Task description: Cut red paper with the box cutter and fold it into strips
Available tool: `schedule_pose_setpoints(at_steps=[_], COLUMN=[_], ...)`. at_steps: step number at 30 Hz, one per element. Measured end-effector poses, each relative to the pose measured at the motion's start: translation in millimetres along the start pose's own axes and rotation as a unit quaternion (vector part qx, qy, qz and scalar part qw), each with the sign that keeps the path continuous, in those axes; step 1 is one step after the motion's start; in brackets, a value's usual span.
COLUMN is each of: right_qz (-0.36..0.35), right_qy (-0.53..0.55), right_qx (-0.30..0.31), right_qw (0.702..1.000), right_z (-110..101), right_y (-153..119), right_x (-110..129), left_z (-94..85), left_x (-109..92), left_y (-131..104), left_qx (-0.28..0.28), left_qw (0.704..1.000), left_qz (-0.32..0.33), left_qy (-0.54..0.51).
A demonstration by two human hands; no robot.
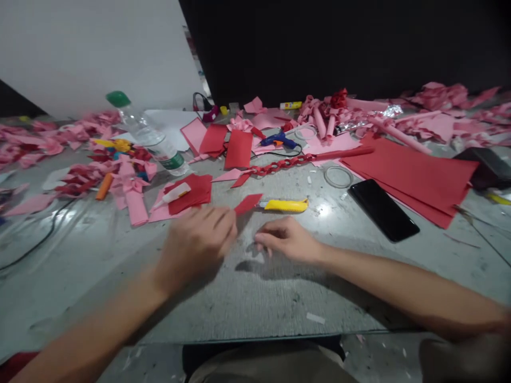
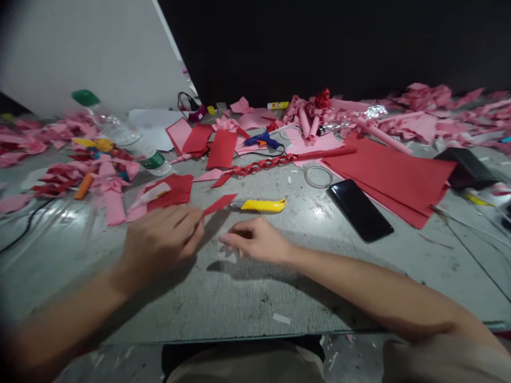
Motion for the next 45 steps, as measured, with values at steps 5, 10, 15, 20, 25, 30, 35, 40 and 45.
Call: schedule_pose_setpoints(at_steps=[5, 10, 15, 20, 25, 30, 35, 40, 45], right_qz=[0.010, 0.037, 0.019, 0.036, 0.052, 0.026, 0.026, 0.044, 0.040], right_qy=[0.159, 0.136, 0.079, 0.108, 0.119, 0.156, 0.138, 0.118, 0.088], right_qx=[-0.039, -0.103, -0.120, -0.047, -0.065, -0.050, -0.057, -0.125, -0.165], right_qw=[0.987, 0.985, 0.989, 0.992, 0.989, 0.986, 0.988, 0.984, 0.981], right_z=[-10, -12, -14, -7, -9, -8, -7, -19, -27], right_y=[3, 6, 8, 7, 6, 10, 6, 0, -1], right_x=[-6, -17, -13, -10, -16, -15, -11, -14, -14], left_z=[-13.5, 10.4, 24.9, 23.7, 23.4, 32.9, 38.9, 45.9, 53.7], left_x=[-56, -50, -45, -36, -28, -28, -26, -18, -14], left_y=[3, -1, -6, -9, -10, -11, -13, -15, -19], left_qx=[-0.085, -0.156, -0.148, -0.162, -0.182, -0.166, -0.154, -0.174, -0.202], left_qw=[0.984, 0.978, 0.973, 0.965, 0.953, 0.953, 0.940, 0.883, 0.796], left_qz=[0.155, 0.093, 0.064, 0.042, -0.001, -0.037, -0.072, -0.140, -0.227], left_qy=[-0.006, -0.100, -0.165, -0.200, -0.243, -0.251, -0.296, -0.412, -0.524])
Point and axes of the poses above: each hand's wrist, its own y-axis towards the middle knuckle, its own z-axis out of the palm, x = y × z, the point moved 6 cm from there along y, towards the middle knuckle, and after that the axes turned 13 degrees about z, right-handed, at the moved point
